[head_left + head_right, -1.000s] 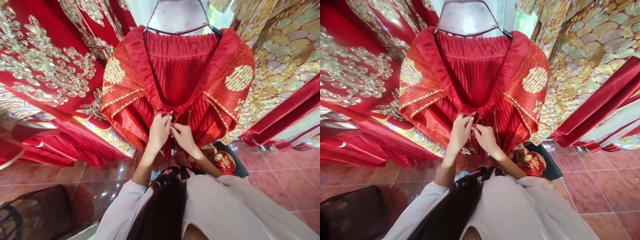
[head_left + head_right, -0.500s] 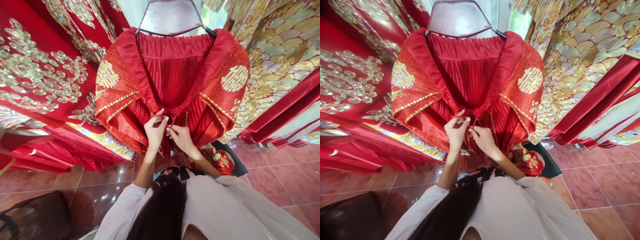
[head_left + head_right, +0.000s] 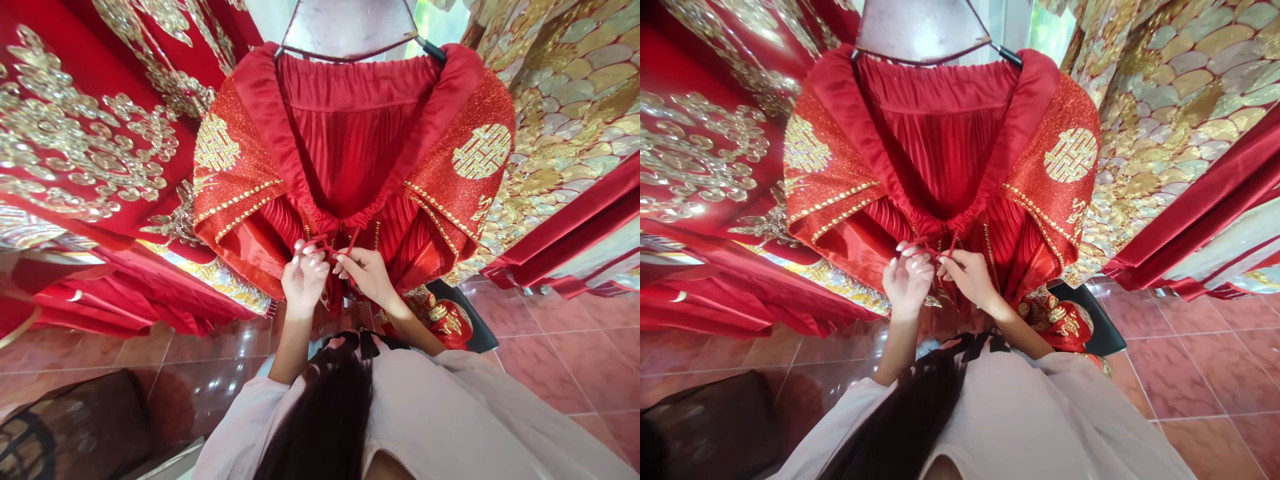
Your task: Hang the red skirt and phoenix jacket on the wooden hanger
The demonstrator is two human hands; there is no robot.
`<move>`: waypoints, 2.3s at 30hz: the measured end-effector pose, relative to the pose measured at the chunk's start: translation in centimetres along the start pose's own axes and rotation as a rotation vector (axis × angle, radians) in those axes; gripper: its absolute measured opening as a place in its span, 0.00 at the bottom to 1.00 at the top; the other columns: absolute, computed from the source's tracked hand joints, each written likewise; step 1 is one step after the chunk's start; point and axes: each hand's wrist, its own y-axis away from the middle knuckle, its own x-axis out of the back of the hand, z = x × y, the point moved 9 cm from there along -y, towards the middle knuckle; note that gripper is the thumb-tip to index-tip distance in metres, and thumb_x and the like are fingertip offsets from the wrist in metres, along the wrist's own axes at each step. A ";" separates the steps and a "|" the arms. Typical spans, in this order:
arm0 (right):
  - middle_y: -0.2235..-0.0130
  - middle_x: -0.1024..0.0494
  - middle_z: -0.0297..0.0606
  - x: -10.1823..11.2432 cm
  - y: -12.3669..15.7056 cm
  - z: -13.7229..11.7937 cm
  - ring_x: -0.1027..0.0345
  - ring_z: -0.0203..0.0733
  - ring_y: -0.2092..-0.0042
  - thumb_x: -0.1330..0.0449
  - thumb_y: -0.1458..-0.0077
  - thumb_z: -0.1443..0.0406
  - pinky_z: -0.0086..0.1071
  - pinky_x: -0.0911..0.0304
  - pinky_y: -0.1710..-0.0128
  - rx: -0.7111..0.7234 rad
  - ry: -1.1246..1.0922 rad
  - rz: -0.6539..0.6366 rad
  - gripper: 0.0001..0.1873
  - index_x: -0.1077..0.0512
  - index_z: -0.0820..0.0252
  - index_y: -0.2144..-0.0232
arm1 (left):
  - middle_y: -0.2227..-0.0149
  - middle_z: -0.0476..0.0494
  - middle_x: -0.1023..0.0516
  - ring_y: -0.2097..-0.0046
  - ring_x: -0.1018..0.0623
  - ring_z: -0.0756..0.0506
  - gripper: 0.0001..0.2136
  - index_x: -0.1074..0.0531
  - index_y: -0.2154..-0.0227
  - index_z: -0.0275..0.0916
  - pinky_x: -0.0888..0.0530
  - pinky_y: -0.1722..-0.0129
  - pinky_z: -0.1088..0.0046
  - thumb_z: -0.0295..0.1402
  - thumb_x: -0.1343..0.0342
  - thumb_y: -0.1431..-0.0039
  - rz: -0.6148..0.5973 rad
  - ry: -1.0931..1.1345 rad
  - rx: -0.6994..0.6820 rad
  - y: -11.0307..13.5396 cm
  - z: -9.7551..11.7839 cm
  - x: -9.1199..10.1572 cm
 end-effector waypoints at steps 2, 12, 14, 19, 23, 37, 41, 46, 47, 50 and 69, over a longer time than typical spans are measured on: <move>0.77 0.27 0.35 0.1 0.0 0.1 0.35 0.29 0.78 0.42 0.49 0.54 0.22 0.36 0.76 -0.025 -0.037 0.007 0.18 0.28 0.66 0.73 | 0.71 0.48 0.38 0.74 0.41 0.52 0.14 0.40 0.71 0.43 0.39 0.75 0.77 0.48 0.52 0.45 0.019 -0.088 -0.058 0.2 1.2 0.8; 0.79 0.35 0.31 2.6 0.2 -1.8 0.45 0.28 0.76 0.46 0.44 0.60 0.22 0.47 0.75 0.112 0.178 0.131 0.14 0.31 0.65 0.75 | 0.80 0.52 0.46 0.78 0.43 0.53 0.16 0.39 0.78 0.39 0.39 0.76 0.79 0.47 0.50 0.49 0.337 -0.242 -0.474 0.5 8.7 10.3; 0.78 0.35 0.31 2.5 0.3 -1.9 0.45 0.28 0.76 0.47 0.44 0.60 0.22 0.47 0.75 0.125 0.194 0.126 0.14 0.30 0.65 0.73 | 0.79 0.50 0.41 0.75 0.38 0.51 0.15 0.34 0.78 0.39 0.36 0.74 0.76 0.47 0.49 0.49 0.426 -0.472 -0.567 1.2 9.9 10.3; 0.76 0.33 0.33 0.7 0.4 -1.9 0.43 0.30 0.73 0.48 0.43 0.59 0.23 0.47 0.73 0.121 0.229 0.018 0.15 0.30 0.65 0.74 | 0.59 0.40 0.29 0.53 0.31 0.42 0.10 0.24 0.66 0.38 0.35 0.50 0.63 0.38 0.46 0.44 0.380 -1.205 -0.818 3.0 9.3 1.0; 0.78 0.35 0.33 0.4 0.4 -2.1 0.46 0.29 0.75 0.48 0.43 0.59 0.23 0.48 0.75 0.152 0.235 -0.008 0.16 0.32 0.65 0.75 | 0.61 0.41 0.26 0.58 0.26 0.47 0.15 0.31 0.54 0.38 0.29 0.57 0.70 0.42 0.54 0.37 -0.063 -0.891 -0.506 0.8 3.6 -4.5; 0.82 0.37 0.30 14.2 0.0 -14.1 0.49 0.26 0.80 0.37 0.52 0.58 0.24 0.54 0.78 0.429 0.551 0.278 0.12 0.28 0.62 0.74 | 0.78 0.55 0.38 0.78 0.41 0.56 0.09 0.31 0.72 0.37 0.47 0.78 0.78 0.30 0.35 0.53 0.197 -0.873 -1.154 0.0 23.5 -2.2; 0.82 0.40 0.30 16.5 -1.6 -14.2 0.50 0.27 0.81 0.40 0.48 0.59 0.25 0.52 0.78 0.471 0.711 0.403 0.11 0.30 0.63 0.74 | 0.77 0.51 0.37 0.76 0.41 0.53 0.07 0.31 0.74 0.34 0.43 0.74 0.76 0.31 0.39 0.48 0.390 -1.035 -1.302 0.1 24.4 -1.4; 0.67 0.28 0.42 11.1 -2.0 -15.0 0.36 0.41 0.63 0.45 0.45 0.64 0.36 0.40 0.62 0.616 1.191 0.507 0.07 0.29 0.63 0.69 | 0.57 0.39 0.29 0.53 0.33 0.38 0.11 0.29 0.59 0.38 0.42 0.50 0.56 0.37 0.43 0.43 0.492 -1.437 -1.127 -1.3 18.2 -5.8; 0.63 0.28 0.43 9.6 -2.1 -15.2 0.37 0.44 0.60 0.46 0.44 0.64 0.38 0.40 0.59 0.656 1.244 0.500 0.08 0.29 0.63 0.67 | 0.55 0.38 0.30 0.50 0.34 0.35 0.13 0.29 0.59 0.38 0.44 0.48 0.54 0.40 0.42 0.44 0.385 -1.456 -1.091 -1.9 16.3 -7.2; 0.57 0.30 0.45 5.8 -3.4 -14.7 0.39 0.47 0.55 0.47 0.43 0.65 0.42 0.41 0.55 0.695 1.324 0.435 0.10 0.30 0.63 0.60 | 0.57 0.35 0.29 0.51 0.33 0.33 0.16 0.30 0.65 0.37 0.43 0.48 0.52 0.44 0.40 0.48 0.007 -1.524 -0.940 -4.2 10.1 -10.4; 0.73 0.37 0.31 6.4 -8.6 -10.8 0.41 0.30 0.72 0.50 0.43 0.68 0.26 0.44 0.69 0.379 0.332 0.372 0.03 0.41 0.61 0.64 | 0.78 0.52 0.32 0.75 0.29 0.52 0.04 0.29 0.66 0.37 0.31 0.72 0.78 0.30 0.46 0.43 -0.353 -0.913 -0.501 -6.0 9.8 -13.1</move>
